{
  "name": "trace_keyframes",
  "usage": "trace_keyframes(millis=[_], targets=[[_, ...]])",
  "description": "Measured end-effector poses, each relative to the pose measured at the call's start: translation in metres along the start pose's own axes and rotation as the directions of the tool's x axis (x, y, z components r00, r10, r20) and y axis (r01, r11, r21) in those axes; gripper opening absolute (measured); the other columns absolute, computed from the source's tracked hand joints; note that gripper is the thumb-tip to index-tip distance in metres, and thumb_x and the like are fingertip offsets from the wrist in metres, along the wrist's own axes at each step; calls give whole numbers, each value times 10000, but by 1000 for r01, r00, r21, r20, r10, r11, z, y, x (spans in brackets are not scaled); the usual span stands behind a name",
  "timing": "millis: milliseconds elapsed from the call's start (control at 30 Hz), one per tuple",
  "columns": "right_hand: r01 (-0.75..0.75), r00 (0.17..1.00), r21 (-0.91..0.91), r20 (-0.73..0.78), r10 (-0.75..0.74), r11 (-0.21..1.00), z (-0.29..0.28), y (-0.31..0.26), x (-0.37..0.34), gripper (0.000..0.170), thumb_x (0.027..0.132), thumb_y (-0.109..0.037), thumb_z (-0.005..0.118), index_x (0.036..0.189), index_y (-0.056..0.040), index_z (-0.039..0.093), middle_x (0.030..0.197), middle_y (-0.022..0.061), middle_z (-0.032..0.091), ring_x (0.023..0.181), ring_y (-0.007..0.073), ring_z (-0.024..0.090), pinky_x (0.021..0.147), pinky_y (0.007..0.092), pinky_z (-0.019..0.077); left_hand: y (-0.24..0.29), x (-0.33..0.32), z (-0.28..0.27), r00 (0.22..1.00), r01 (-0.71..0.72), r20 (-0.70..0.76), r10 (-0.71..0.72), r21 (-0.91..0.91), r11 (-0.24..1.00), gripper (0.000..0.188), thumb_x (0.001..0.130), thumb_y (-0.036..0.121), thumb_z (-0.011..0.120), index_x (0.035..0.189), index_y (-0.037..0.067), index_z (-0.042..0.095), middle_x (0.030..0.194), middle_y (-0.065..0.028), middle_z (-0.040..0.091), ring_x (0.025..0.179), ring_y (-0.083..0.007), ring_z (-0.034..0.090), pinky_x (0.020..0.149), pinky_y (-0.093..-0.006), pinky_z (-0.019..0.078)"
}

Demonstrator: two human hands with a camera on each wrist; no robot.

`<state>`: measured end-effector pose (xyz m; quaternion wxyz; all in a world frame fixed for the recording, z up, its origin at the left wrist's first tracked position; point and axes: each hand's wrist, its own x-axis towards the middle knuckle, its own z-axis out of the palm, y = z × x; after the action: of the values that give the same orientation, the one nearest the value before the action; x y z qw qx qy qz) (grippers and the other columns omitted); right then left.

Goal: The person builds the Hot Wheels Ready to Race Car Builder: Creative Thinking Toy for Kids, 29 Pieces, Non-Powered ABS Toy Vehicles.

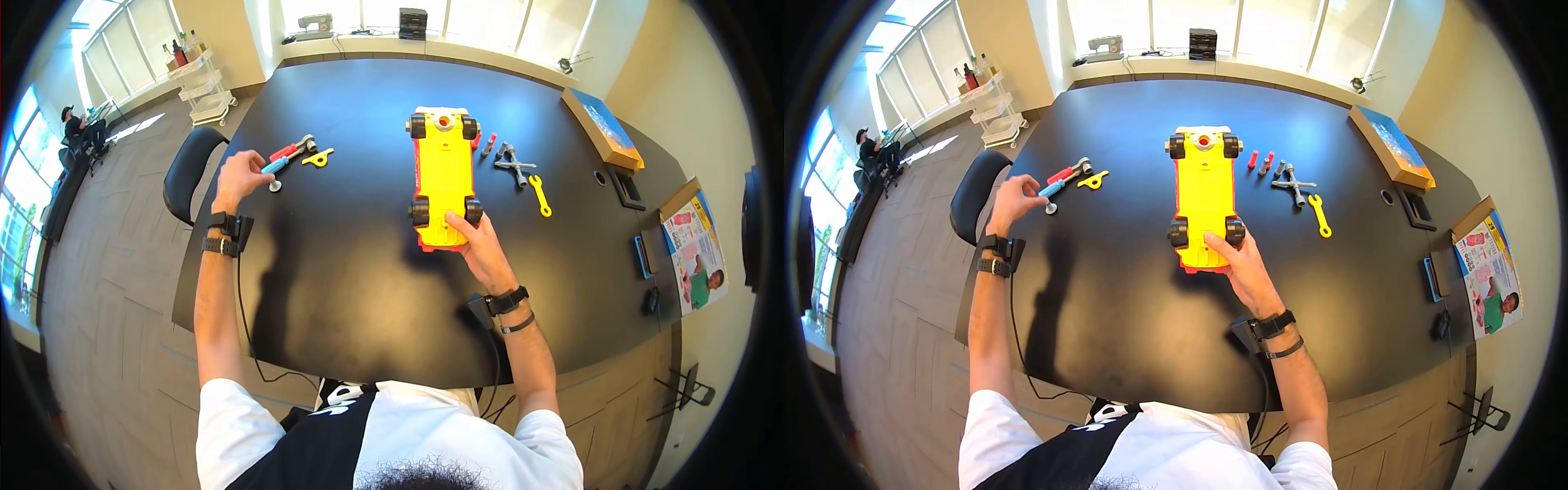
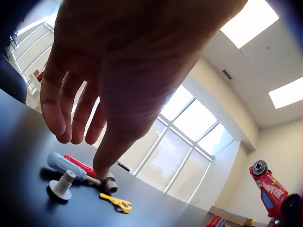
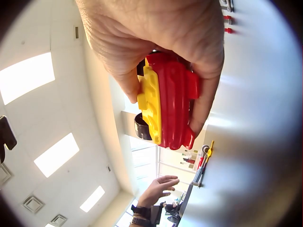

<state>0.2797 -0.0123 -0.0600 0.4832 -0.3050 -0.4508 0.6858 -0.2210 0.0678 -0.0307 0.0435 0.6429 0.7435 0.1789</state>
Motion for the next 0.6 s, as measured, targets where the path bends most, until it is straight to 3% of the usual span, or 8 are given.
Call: trace_keyframes(millis=[33,133,233,300,400,500,567,600], targets=[[-11,1000,1,8,11,1000,0,0,0,512,1052,-153,754,1487,-10,526,1375,121,719,1245,227,733,1038,426,636,-2,-6,8,1000,4,2,-4,1,1000,434,810,380,915,1141,121,809,1039,-80,806,970,-305,775,891,-428,614],[-6,1000,0,11,6,1000,-1,3,3,519,1050,-153,755,1494,-16,523,1389,114,711,1257,225,727,1028,427,645,-10,-15,42,980,-154,-117,162,69,986,508,841,351,901,1283,141,765,1133,-116,785,1023,-336,757,934,-461,606],[-20,1000,2,8,20,1000,7,-2,1,526,1048,-146,754,1503,-25,519,1407,102,702,1255,218,728,1029,423,645,0,-12,58,997,-80,-14,81,83,993,513,864,324,880,1327,143,752,1190,-146,786,1097,-372,752,979,-488,601],[-13,1000,-8,16,13,1000,4,0,2,532,1048,-141,753,1511,-29,514,1412,96,698,1258,212,724,1037,419,639,8,-13,62,996,-76,-35,81,115,990,449,879,291,860,1290,128,779,1187,-169,789,1125,-385,749,997,-496,601],[-8,1000,-19,12,8,1000,5,-2,0,544,1049,-133,748,1524,-34,504,1415,87,694,1267,199,716,1048,412,631,8,-4,67,996,-83,-5,86,200,976,352,890,278,848,1188,95,818,1136,-171,796,1094,-377,760,986,-484,612],[26,1000,-49,3,-25,998,5,-1,-1,523,1057,-171,742,1507,-23,520,1392,106,706,1230,204,732,1021,412,641,14,-1,63,991,-125,-35,131,139,982,292,908,266,832,1121,66,834,1074,-182,797,1002,-361,777,923,-467,620],[65,998,-74,0,-65,995,5,0,-1,504,1065,-212,738,1483,-12,540,1372,128,719,1189,216,753,991,415,653,29,0,53,959,-267,-118,259,-58,962,298,942,261,812,1146,44,823,974,-185,792,867,-355,765,846,-443,616],[70,998,-70,4,-70,995,4,1,-1,501,1065,-212,738,1479,-10,540,1373,131,717,1185,216,754,990,414,654,36,2,48,958,-271,-117,263,-58,961,298,942,261,812,1146,44,823,974,-185,792,867,-355,765,846,-443,616]])
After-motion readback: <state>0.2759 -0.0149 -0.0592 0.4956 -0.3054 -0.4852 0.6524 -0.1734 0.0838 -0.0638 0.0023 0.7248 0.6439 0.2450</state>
